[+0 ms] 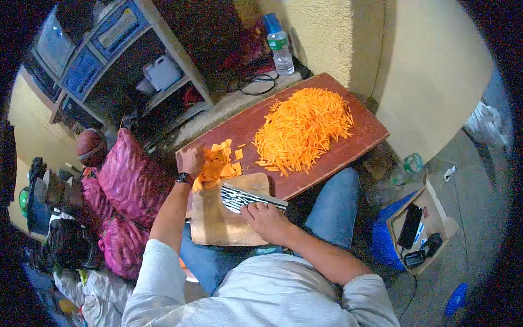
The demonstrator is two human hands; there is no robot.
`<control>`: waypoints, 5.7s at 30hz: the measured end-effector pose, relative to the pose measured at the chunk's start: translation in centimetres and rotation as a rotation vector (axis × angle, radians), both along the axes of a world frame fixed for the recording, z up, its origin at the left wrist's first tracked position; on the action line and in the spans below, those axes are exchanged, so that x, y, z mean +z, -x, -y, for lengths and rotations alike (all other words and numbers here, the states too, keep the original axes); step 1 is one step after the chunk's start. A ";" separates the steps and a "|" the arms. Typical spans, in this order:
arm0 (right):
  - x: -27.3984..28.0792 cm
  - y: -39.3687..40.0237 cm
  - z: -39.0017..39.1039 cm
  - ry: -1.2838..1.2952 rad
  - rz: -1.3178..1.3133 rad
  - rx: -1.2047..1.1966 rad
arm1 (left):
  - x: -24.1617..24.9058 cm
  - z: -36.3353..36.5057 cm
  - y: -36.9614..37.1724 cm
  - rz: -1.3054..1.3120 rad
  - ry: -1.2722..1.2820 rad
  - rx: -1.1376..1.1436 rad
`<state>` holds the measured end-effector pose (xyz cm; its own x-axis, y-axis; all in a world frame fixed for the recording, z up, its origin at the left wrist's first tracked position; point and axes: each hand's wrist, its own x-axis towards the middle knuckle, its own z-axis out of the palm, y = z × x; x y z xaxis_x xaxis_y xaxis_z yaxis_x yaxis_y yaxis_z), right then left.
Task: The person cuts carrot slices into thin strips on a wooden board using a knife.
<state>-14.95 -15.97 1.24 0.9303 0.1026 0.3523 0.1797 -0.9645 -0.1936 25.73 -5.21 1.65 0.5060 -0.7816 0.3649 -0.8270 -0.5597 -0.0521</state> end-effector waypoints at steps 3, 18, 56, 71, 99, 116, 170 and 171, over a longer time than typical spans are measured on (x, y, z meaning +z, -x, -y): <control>-0.1 0.0 0.0 -0.007 0.003 -0.002 | 1.3 -0.9 1.5 -0.010 0.038 0.021; 0.8 0.1 0.1 0.082 0.058 -0.012 | -1.0 -2.2 2.9 -0.216 0.142 -0.113; -0.2 0.0 0.5 -0.115 -0.069 -0.023 | -0.8 -9.9 18.8 -0.710 0.697 0.220; 0.8 0.0 0.6 -0.036 -0.118 -0.020 | -2.4 -9.6 24.8 -0.603 0.554 0.072; 1.3 -0.3 1.2 -0.162 -0.128 0.021 | 0.0 -8.8 27.3 -0.855 0.437 -0.064; 6.8 0.1 3.7 -0.670 -0.339 -0.091 | -0.8 -3.6 27.8 -0.351 0.285 -0.271; 7.8 3.1 3.8 -0.645 -0.372 -0.161 | -0.3 -2.9 26.4 -0.286 0.126 -0.351; 8.1 3.1 3.6 -0.631 -0.402 -0.161 | -0.2 -2.9 26.3 -0.296 0.120 -0.353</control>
